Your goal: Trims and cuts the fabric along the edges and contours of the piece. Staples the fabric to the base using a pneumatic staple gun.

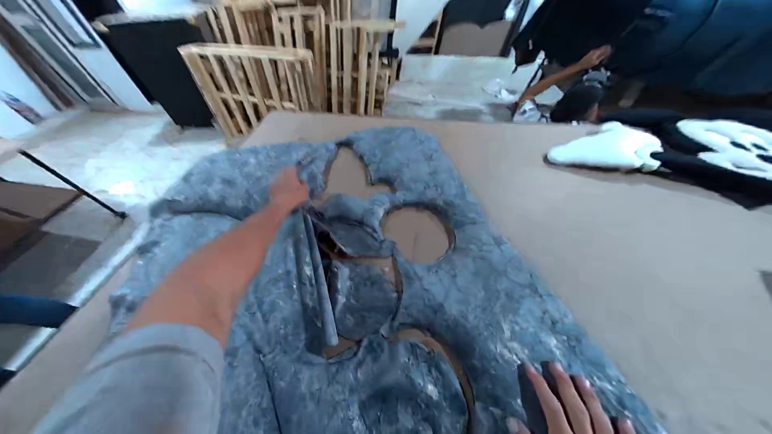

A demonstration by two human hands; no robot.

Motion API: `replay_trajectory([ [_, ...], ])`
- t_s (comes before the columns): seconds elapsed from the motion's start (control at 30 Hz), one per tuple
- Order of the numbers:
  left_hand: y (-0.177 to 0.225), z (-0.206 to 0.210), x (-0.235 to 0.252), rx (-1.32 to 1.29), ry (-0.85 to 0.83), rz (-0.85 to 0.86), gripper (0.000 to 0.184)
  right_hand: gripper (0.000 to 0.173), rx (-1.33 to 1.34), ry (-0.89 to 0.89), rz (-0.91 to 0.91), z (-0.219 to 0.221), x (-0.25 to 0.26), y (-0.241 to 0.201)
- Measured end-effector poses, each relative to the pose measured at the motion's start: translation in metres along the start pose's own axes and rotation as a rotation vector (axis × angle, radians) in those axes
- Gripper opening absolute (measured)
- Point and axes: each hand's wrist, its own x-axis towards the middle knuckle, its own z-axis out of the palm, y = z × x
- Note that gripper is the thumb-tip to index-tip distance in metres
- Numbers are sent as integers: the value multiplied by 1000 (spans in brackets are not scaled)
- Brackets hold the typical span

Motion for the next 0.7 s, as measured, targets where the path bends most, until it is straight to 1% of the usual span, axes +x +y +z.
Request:
replay_trajectory([
  [0.07, -4, 11, 27, 16, 70, -4, 64, 84, -29, -6, -14, 1, -4, 2],
  [0.1, -6, 17, 38, 3, 72, -31, 73, 85, -40, -8, -17, 2, -3, 2],
  [0.13, -10, 24, 47, -8, 59, -69, 75, 85, -50, -9, -18, 2, -2, 1],
  [0.17, -15, 31, 54, -6, 56, -96, 69, 85, -60, -8, -17, 2, 0, 1],
  [0.2, -19, 37, 58, 13, 76, -96, 58, 84, -66, -12, -16, 3, 1, 1],
  [0.27, -24, 42, 58, 59, 127, -33, 46, 84, -74, -3, -19, 6, 0, 2],
  [0.3, -24, 40, 56, 71, 124, -23, 47, 85, -73, 5, -19, 6, 2, 2],
  [0.33, -22, 35, 55, 69, 104, -46, 54, 86, -72, 9, -19, 6, 3, 1],
  [0.37, -21, 28, 50, 48, 77, -93, 60, 86, -77, 14, -19, 4, 3, 0],
  [0.4, -22, 18, 41, 16, 58, -132, 61, 87, -81, 19, -19, 2, 3, -3],
  [0.47, -26, -1, 6, -81, 55, -131, 51, 86, -87, 46, -11, 1, 1, -6],
  [0.53, -26, -17, -47, -228, 84, -88, 46, 85, -72, 101, -7, 7, 0, -6],
  [0.57, -24, -27, -85, -305, 81, -78, 46, 85, -64, 121, -8, 9, 0, -5],
  [0.63, -13, -44, -181, -449, 52, -103, 49, 85, -44, 138, -16, 12, 2, -3],
  [0.7, 3, -43, -285, -585, 27, -156, 51, 86, -27, 160, -24, 15, 6, 0],
])
